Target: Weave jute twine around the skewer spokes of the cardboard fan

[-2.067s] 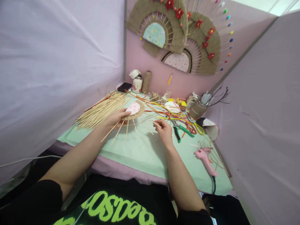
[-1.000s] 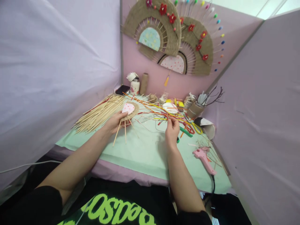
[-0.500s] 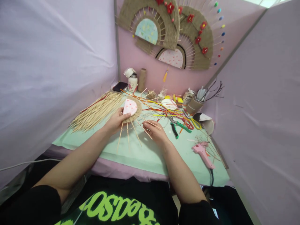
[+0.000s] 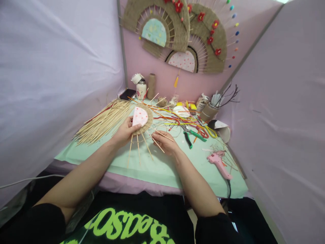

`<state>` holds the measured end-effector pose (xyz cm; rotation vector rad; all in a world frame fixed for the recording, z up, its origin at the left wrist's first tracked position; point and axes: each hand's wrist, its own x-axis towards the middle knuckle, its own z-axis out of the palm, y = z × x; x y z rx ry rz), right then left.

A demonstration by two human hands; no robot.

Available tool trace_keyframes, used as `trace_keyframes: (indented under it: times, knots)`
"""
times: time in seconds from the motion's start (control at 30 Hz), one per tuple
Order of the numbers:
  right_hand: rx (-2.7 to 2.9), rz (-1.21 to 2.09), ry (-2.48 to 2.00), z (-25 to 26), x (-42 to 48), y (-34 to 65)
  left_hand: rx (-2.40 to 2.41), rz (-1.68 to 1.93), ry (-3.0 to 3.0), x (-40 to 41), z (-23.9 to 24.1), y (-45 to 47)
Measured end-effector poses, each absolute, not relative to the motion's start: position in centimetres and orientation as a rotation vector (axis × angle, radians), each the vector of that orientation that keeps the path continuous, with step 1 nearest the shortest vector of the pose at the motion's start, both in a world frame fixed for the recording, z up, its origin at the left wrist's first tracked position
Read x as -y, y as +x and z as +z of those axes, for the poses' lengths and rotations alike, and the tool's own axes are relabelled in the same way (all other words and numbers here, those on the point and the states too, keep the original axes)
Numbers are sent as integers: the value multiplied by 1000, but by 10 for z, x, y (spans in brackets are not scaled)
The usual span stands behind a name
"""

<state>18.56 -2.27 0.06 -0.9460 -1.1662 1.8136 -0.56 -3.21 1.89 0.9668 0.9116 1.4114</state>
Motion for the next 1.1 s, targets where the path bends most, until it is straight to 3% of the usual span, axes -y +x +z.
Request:
trace_keyframes:
  times: [1.1]
  knots:
    - [985,1970,-723,-5,17,198,-910,1410,941,31,17,-7]
